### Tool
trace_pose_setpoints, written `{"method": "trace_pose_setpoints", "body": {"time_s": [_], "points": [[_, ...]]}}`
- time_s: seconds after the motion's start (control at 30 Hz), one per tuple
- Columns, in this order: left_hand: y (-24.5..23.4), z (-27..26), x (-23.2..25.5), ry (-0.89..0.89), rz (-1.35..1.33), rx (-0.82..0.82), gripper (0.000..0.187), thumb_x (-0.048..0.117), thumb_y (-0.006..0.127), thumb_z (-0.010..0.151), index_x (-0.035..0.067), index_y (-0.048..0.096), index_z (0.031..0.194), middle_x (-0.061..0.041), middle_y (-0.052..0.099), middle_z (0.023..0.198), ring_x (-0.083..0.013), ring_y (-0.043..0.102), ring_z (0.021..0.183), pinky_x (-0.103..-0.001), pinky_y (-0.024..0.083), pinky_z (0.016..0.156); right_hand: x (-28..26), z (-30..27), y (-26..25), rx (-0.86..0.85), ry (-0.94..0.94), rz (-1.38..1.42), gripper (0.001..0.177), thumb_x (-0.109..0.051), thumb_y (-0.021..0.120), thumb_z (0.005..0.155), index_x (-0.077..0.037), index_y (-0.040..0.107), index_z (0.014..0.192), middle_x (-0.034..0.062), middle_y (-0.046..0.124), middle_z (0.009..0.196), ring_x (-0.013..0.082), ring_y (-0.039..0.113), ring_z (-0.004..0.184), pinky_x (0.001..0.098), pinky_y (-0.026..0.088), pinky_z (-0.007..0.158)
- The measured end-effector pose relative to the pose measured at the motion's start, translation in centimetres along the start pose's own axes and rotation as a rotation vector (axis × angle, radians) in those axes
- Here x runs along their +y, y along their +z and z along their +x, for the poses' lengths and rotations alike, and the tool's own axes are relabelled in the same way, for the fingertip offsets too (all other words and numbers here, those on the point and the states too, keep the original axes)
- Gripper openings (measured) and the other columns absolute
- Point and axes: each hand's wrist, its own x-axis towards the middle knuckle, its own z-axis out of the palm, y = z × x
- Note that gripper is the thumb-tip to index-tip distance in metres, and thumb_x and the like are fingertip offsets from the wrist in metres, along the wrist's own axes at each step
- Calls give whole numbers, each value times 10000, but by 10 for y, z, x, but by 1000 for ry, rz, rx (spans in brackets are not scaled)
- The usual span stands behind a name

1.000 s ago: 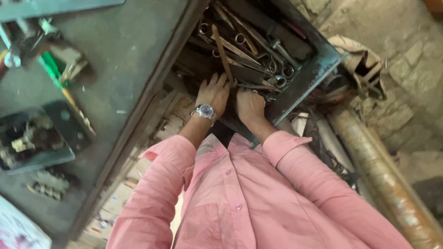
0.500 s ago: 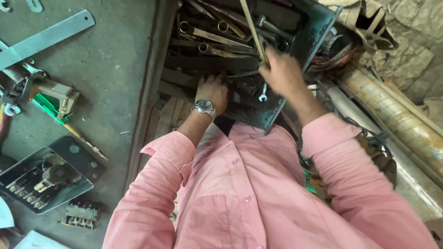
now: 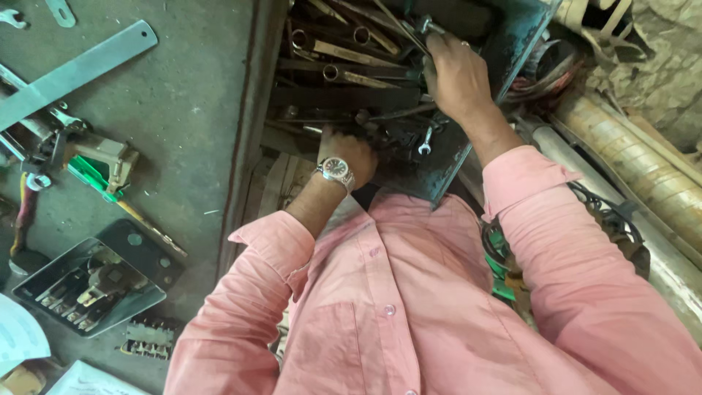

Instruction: The person uses a screwdriver to adjust and tighten screws on an electrical component, likely a starter solenoid. They handle the component, open a drawer to retrieve tools, and continue working on the device on a cluttered workbench.

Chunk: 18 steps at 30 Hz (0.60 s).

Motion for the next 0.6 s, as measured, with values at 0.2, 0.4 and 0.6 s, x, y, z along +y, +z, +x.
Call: {"method": "trace_pose_setpoints", "body": {"time_s": [0.2,0.4,0.6], "points": [[2,2,-14,-3,-24,155,574,481,489,914,63,613,1286,-149,636,1306,-377,545,1253,-583,412,988,-13,2,-6,140,-54,-57,349,-58,765,879,-53,666,1214,163,635,1114,377,628,1016,464,543,838],[13,-7,-9,-22,-2,76,571,463,449,982,62,613,1354,-142,628,1369,-361,578,1251,-577,439,1003,-33,-7,5,39,-213,-4,262,-129,798,861,-48,688,1084,119,616,1050,315,631,1023,446,535,873],[13,-26,-13,42,28,356,540,435,466,905,68,657,1252,-115,651,1303,-328,625,1095,-623,415,938,-45,-15,18,-68,-149,-68,244,-202,815,816,-67,708,987,117,645,973,323,638,948,457,518,806]]}}
